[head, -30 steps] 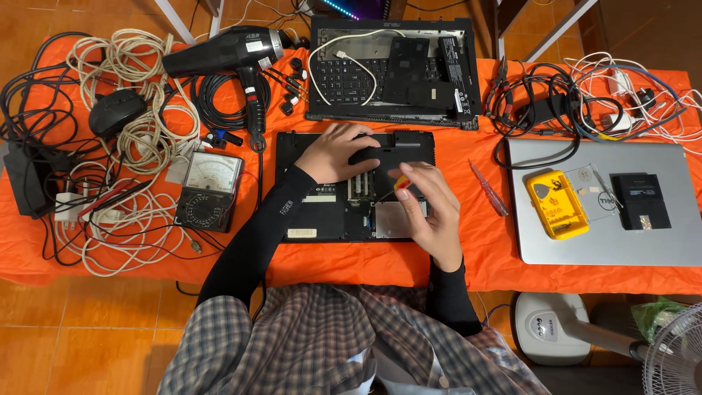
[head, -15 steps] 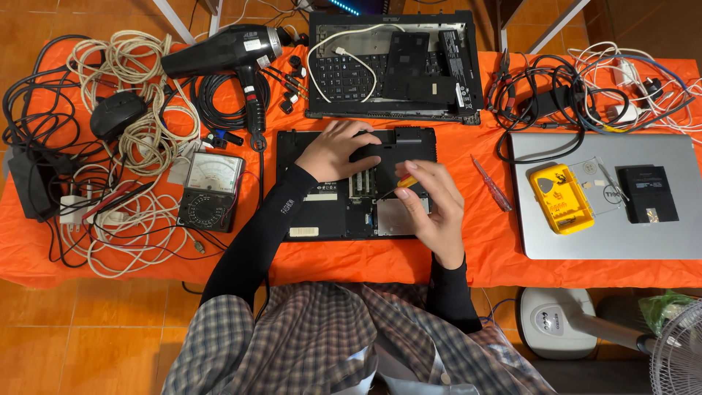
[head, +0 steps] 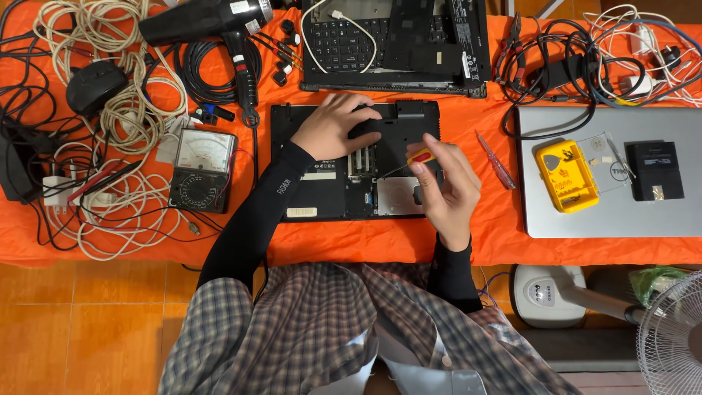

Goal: Repairing a laptop by removing internal components and applying heat.

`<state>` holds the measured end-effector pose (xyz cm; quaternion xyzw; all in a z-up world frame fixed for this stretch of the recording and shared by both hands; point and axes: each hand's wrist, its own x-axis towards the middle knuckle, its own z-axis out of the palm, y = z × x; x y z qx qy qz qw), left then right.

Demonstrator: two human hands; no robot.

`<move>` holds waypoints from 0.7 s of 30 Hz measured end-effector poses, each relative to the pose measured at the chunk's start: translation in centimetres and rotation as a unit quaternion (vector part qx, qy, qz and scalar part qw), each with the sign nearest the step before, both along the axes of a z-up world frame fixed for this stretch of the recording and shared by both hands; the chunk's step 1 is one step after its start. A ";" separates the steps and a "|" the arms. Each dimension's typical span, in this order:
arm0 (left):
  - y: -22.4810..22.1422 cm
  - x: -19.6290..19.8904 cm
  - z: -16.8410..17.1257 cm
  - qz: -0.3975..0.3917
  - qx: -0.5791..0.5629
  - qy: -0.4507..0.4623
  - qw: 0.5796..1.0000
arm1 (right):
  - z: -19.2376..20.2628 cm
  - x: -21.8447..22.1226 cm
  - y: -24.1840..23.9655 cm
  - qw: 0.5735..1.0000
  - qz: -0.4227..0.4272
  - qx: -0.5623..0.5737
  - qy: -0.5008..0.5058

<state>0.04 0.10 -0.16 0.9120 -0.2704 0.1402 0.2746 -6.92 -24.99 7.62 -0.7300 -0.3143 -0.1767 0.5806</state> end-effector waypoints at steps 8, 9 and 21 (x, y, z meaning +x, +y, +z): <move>0.1 0.0 -0.1 -0.007 -0.003 -0.006 1.000 | -0.6 0.0 -0.2 1.000 0.000 0.028 0.010; 0.1 0.0 -0.1 -0.004 -0.004 -0.011 1.000 | -0.7 0.1 -0.3 0.999 0.006 0.037 0.015; 0.4 0.5 -1.5 -0.010 0.022 0.011 1.000 | -2.8 1.1 -2.9 0.980 -0.084 0.174 0.052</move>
